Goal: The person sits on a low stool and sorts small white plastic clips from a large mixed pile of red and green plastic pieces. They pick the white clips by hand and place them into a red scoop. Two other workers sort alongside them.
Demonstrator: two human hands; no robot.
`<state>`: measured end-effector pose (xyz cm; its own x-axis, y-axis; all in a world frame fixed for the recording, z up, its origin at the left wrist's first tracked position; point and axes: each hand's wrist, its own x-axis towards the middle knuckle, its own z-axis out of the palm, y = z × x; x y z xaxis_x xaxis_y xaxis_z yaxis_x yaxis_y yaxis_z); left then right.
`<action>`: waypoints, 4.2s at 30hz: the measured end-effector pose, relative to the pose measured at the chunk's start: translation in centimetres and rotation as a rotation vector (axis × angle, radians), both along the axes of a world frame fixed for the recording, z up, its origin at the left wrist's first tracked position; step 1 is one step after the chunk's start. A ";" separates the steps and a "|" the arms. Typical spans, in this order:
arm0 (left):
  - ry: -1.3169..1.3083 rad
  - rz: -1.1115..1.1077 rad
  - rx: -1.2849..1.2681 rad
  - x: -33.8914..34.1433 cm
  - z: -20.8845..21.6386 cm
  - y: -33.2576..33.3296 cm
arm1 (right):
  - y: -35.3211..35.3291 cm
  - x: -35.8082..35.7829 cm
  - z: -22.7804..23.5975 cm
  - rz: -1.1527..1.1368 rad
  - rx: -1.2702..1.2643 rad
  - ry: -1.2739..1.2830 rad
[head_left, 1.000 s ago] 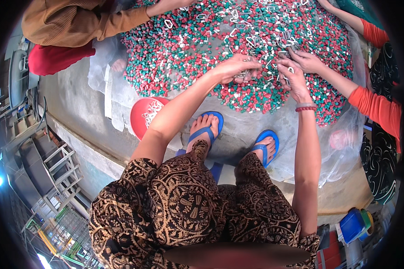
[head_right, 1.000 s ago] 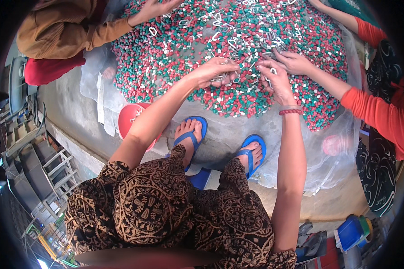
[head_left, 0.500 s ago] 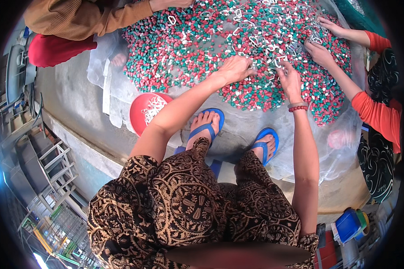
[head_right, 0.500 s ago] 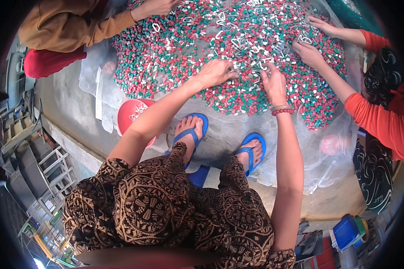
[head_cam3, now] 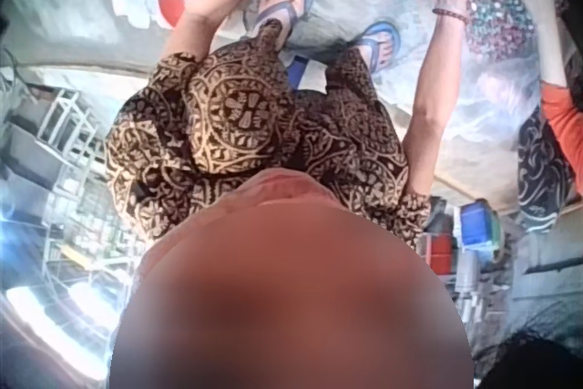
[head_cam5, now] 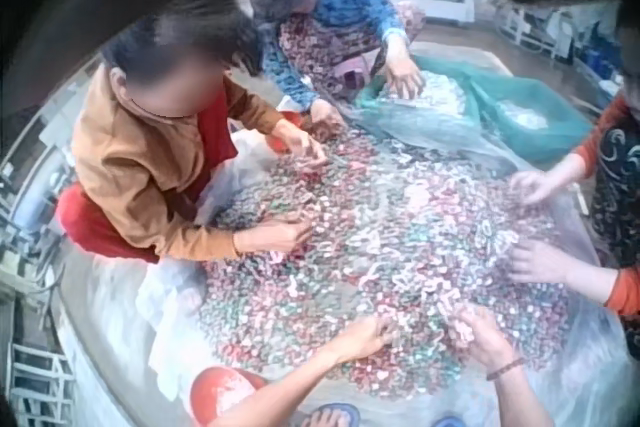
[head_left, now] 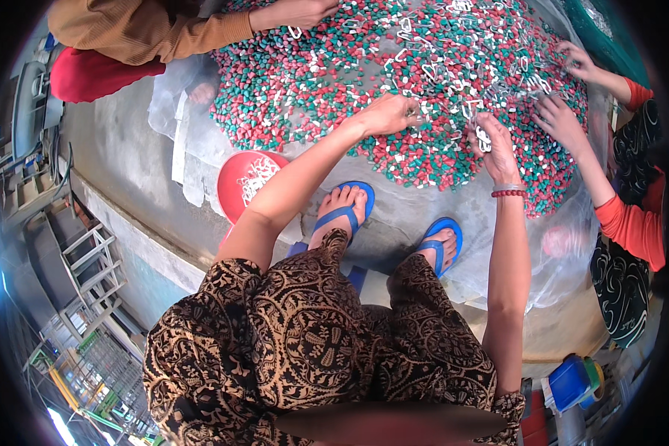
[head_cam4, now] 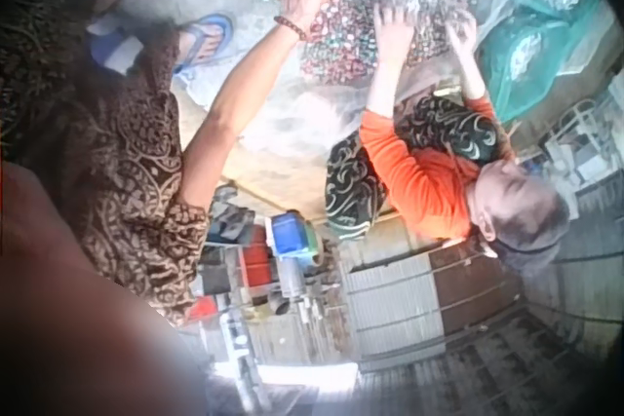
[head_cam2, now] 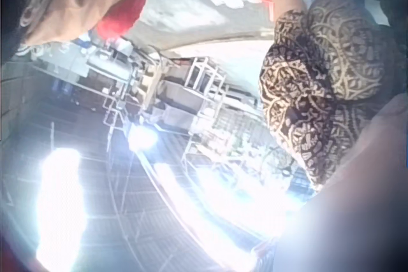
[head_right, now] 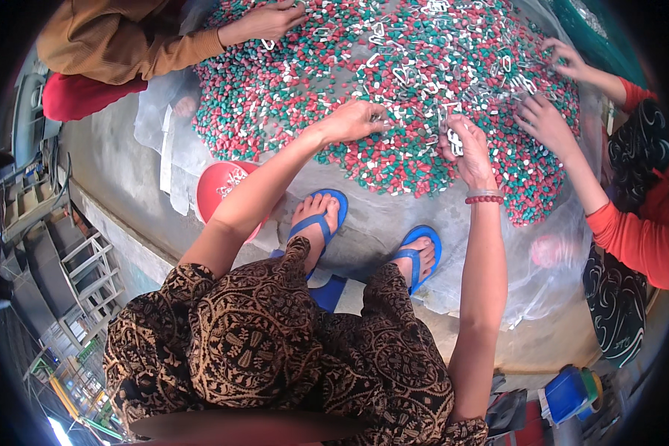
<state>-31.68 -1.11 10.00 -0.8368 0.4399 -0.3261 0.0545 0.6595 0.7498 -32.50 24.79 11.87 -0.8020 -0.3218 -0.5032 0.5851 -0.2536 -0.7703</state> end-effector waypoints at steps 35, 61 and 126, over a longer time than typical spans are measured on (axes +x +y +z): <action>-0.440 0.795 0.887 22.0 7.7 -23.9 | -3.2 -0.8 17.3 1.352 1.383 0.955; 0.003 -0.123 -0.009 -7.9 -2.9 1.8 | -7.4 0.6 -6.5 0.058 1.128 0.333; -0.937 0.291 1.302 8.2 2.9 -1.7 | -4.3 15.8 -7.2 -0.607 0.013 -0.089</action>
